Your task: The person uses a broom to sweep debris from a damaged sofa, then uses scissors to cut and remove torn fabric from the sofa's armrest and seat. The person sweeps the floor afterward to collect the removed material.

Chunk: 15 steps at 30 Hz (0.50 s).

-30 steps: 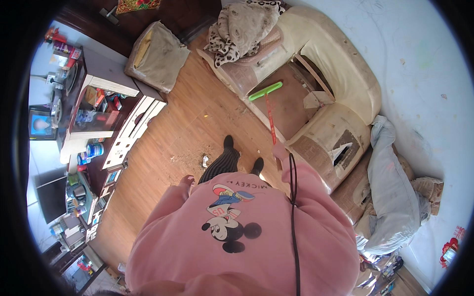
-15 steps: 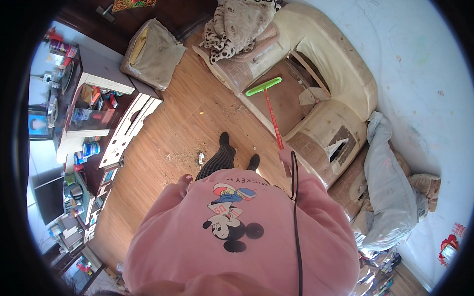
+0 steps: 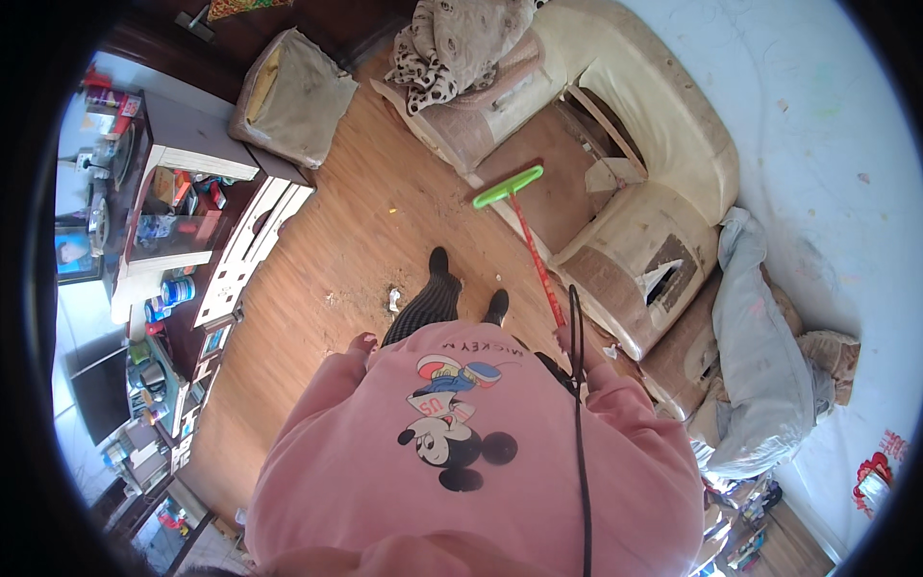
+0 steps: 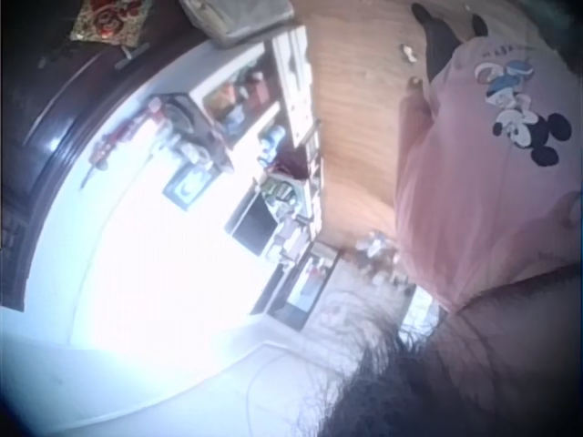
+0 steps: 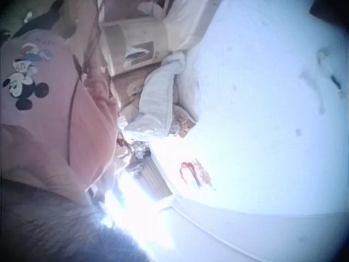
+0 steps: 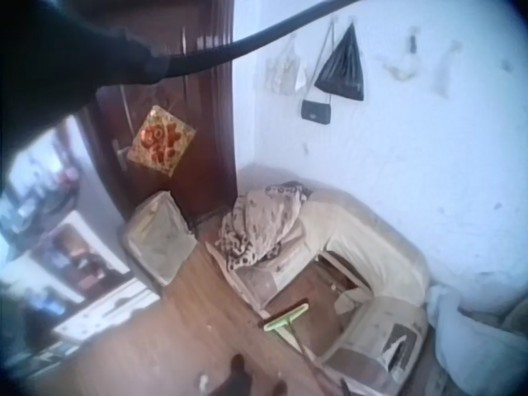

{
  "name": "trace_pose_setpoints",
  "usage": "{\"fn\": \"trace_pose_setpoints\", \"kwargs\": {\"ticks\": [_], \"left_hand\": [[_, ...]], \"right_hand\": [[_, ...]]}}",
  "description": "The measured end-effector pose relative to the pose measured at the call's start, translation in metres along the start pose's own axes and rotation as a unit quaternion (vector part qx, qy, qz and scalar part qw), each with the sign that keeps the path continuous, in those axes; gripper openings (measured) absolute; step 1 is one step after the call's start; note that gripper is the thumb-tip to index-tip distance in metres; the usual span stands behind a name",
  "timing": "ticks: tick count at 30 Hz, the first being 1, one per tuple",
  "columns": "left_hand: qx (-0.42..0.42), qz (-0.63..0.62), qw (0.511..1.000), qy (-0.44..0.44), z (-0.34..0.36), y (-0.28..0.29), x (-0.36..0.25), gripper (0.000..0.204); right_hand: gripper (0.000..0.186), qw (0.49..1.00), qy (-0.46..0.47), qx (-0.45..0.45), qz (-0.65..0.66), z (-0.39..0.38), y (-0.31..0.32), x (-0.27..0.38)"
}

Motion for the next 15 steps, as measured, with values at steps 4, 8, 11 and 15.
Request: {"fn": "trace_pose_setpoints", "kwargs": {"ticks": [4, 8, 11, 15], "left_hand": [[-0.007, 0.114, 0.992, -0.06, 0.003, 0.005, -0.011, 0.03], [0.001, 0.149, 0.985, -0.083, 0.022, 0.009, -0.034, 0.033], [0.016, 0.041, 0.995, -0.084, 0.038, 0.011, -0.052, 0.033], [0.026, 0.084, 0.994, -0.067, 0.064, 0.014, -0.075, 0.03]], "right_hand": [[0.053, 0.996, 0.072, -0.024, 0.056, 0.029, -0.003, 0.055], [0.049, 0.995, 0.093, -0.037, 0.029, 0.064, -0.021, 0.062], [0.049, 0.996, 0.07, -0.028, -0.042, 0.055, -0.028, 0.037], [0.049, 0.999, -0.006, -0.015, -0.052, -0.001, -0.019, 0.003]]}}
Point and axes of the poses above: each hand's wrist, its own z-axis towards the middle knuckle, its own y-axis out of the back of the hand, x = y × z, the point moved 10 cm from there along z, towards the middle knuckle, and after that the axes turned 2 degrees about -x, right-handed, at the moved point
